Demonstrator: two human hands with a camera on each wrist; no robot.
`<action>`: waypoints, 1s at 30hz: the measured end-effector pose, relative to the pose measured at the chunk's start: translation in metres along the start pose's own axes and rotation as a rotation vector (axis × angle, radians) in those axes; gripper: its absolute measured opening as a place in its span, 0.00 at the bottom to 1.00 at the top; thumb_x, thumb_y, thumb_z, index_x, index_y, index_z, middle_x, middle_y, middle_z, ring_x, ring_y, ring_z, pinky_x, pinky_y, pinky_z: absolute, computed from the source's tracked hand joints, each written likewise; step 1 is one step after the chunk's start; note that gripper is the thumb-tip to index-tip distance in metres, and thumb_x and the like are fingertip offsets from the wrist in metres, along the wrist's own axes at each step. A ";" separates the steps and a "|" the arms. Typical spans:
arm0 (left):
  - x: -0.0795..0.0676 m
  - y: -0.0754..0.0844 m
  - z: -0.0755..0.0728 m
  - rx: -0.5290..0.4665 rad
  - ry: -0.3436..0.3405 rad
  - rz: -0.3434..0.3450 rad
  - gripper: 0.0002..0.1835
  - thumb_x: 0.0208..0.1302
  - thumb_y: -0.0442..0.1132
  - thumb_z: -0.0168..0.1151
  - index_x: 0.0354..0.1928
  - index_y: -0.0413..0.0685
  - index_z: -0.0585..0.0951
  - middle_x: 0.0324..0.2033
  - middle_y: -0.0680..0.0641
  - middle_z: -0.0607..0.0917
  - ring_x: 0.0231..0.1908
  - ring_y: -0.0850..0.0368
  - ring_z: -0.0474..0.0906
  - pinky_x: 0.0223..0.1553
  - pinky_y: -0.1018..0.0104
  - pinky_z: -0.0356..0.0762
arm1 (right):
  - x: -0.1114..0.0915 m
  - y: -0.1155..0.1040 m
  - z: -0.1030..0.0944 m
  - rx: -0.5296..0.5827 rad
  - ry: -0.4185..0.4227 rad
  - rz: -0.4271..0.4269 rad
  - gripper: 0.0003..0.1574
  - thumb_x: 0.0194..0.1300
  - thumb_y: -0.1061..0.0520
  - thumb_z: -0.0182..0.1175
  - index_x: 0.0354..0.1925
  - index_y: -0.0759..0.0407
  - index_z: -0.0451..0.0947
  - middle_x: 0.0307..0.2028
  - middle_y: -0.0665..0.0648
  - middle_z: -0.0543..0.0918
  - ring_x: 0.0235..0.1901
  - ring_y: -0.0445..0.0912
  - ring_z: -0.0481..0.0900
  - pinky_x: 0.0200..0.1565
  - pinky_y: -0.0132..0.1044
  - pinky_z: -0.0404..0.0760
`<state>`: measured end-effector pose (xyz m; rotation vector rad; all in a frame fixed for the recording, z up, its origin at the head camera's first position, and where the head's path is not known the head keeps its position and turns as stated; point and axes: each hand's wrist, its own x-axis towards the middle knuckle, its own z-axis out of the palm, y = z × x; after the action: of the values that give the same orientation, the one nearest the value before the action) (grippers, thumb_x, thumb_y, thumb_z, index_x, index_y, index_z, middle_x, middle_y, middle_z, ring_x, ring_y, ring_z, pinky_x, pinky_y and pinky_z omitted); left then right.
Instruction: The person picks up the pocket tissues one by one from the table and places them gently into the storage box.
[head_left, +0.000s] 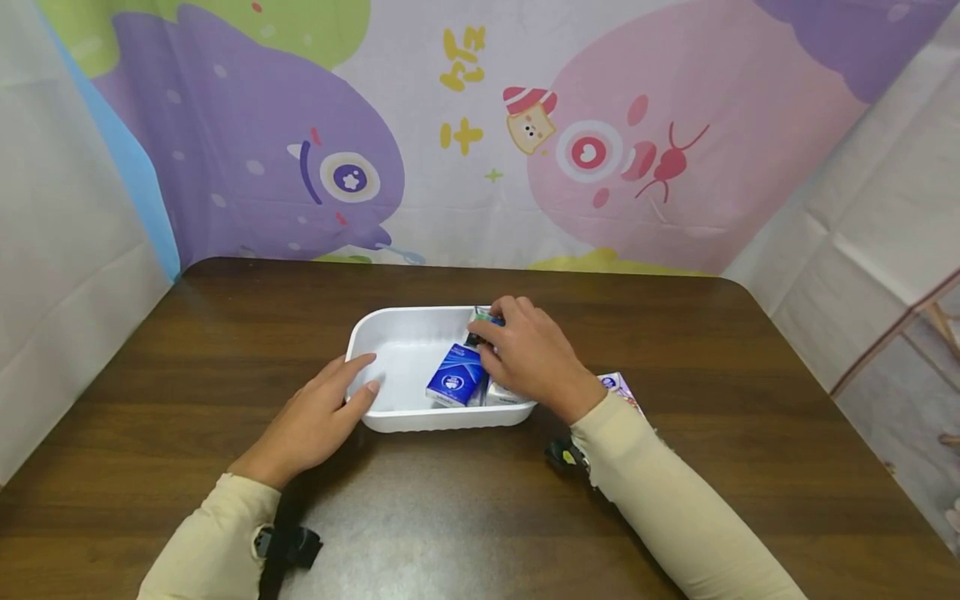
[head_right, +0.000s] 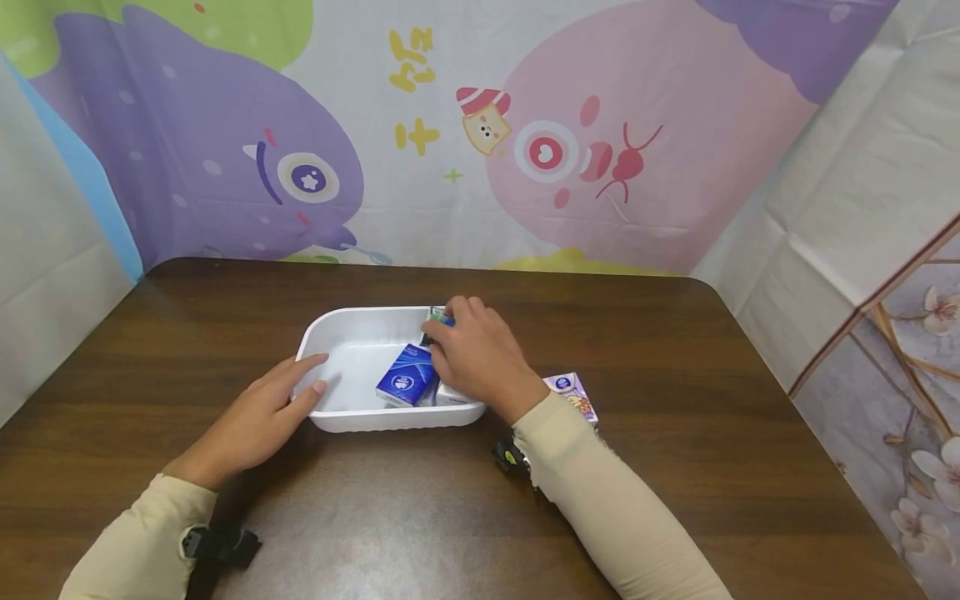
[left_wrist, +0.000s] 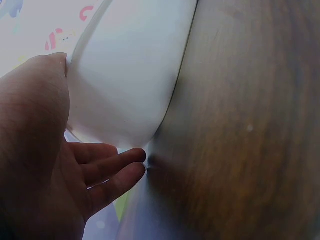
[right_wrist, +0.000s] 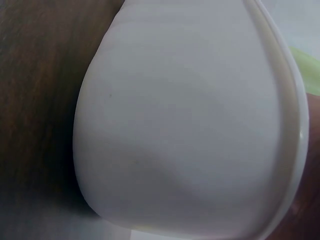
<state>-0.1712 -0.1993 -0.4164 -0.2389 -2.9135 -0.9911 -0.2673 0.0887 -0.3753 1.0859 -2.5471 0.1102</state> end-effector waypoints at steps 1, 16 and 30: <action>0.000 0.000 0.000 -0.001 0.000 0.000 0.35 0.77 0.63 0.44 0.75 0.49 0.66 0.72 0.37 0.63 0.67 0.35 0.65 0.62 0.31 0.63 | 0.000 0.000 0.000 0.003 -0.010 0.008 0.22 0.70 0.48 0.60 0.59 0.50 0.83 0.51 0.61 0.78 0.48 0.52 0.74 0.51 0.44 0.78; 0.000 0.001 -0.001 -0.004 -0.005 -0.003 0.35 0.76 0.63 0.43 0.75 0.49 0.66 0.72 0.37 0.63 0.67 0.35 0.65 0.62 0.31 0.62 | -0.001 0.000 0.003 0.057 -0.143 0.086 0.24 0.75 0.47 0.54 0.63 0.54 0.78 0.61 0.55 0.79 0.60 0.53 0.74 0.61 0.49 0.72; 0.000 -0.001 0.000 -0.007 -0.004 0.003 0.34 0.77 0.63 0.43 0.74 0.49 0.66 0.72 0.38 0.64 0.68 0.35 0.65 0.62 0.31 0.62 | -0.001 -0.004 -0.002 0.093 -0.235 0.077 0.38 0.71 0.28 0.49 0.66 0.49 0.77 0.65 0.58 0.74 0.65 0.54 0.69 0.64 0.53 0.69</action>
<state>-0.1713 -0.1999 -0.4165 -0.2459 -2.9124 -1.0015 -0.2635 0.0874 -0.3745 1.0918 -2.8199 0.1298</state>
